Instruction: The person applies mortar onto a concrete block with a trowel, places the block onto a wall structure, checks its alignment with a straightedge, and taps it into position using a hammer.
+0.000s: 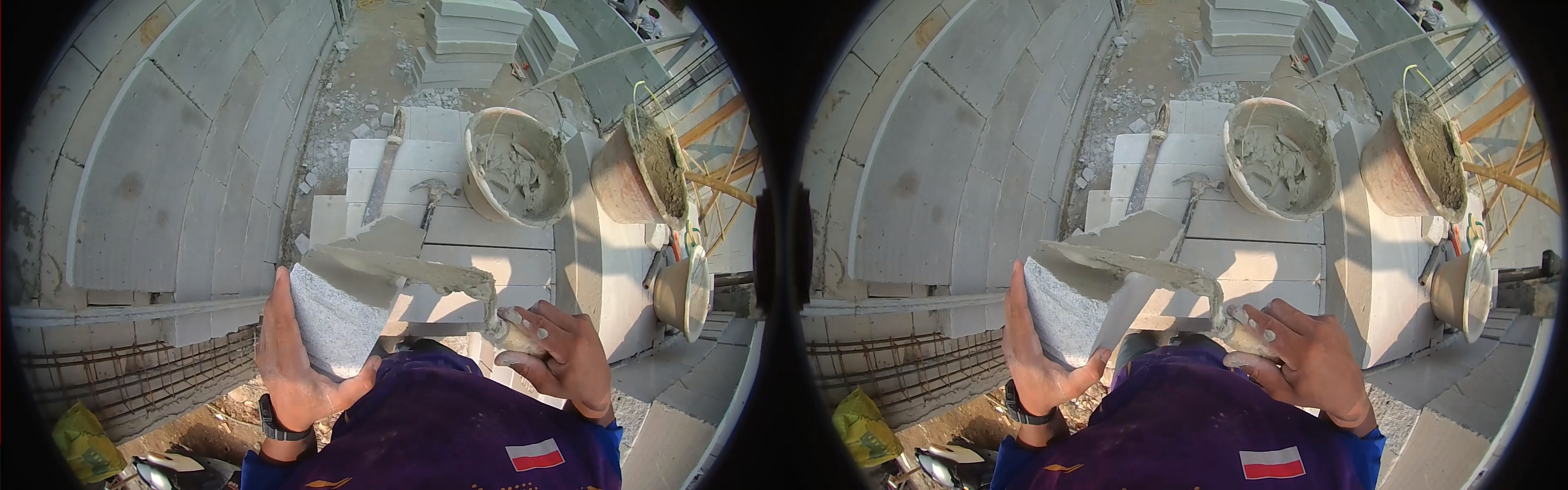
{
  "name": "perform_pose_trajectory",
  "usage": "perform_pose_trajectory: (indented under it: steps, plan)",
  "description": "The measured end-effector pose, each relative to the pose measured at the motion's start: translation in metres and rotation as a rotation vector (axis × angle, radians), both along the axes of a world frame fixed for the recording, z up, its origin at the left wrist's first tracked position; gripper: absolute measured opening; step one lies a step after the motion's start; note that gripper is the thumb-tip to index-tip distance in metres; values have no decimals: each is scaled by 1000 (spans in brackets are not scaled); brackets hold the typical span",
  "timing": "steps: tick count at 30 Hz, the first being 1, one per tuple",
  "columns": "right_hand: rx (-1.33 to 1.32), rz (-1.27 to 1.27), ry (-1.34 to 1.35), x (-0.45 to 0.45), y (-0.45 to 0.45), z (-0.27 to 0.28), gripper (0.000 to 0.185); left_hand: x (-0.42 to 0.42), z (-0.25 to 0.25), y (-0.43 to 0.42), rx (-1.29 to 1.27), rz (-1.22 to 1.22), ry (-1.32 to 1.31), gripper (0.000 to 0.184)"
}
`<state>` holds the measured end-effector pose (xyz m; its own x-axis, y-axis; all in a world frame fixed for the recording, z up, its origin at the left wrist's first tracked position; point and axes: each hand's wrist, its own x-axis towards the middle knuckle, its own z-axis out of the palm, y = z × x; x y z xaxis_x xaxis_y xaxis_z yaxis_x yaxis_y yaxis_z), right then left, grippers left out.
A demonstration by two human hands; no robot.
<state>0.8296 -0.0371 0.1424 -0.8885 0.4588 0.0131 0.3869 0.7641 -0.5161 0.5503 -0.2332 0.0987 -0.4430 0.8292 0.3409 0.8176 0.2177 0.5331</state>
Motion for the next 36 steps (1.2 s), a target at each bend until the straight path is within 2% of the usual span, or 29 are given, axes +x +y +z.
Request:
perform_pose_trajectory:
  steps: [2,4,8,11,15,19,22,27,30,32,35,36]
  plan:
    - [29,-63,59,-1,-6,-13,54,-1,-1,-2,0,-1,4,122]
    - [100,-160,108,-10,-17,-44,53,1,1,-2,-5,8,-6,122]
    - [165,-180,153,-5,-53,-114,54,4,3,2,28,10,51,120]
    - [87,-215,284,15,-80,-149,54,6,3,1,39,3,48,121]
    - [102,-282,255,57,-78,-179,50,4,0,-4,34,17,-6,122]
    - [87,-380,58,36,-49,-168,47,6,-3,-9,12,24,-61,124]
    - [14,-321,67,12,-36,-165,47,9,-3,-11,-28,51,-63,126]
    - [-16,-154,323,11,-61,-142,55,13,-3,-8,-4,79,-81,126]
    - [62,-173,478,17,-38,-125,54,13,-4,-9,-15,86,-62,127]
    - [91,-358,475,24,-4,-118,51,13,-2,-10,-32,91,-87,128]
    - [218,-614,130,45,55,-105,46,12,-6,-21,-46,101,-84,129]
    - [260,-632,-1,50,73,-102,43,11,-8,-24,-45,97,-78,129]
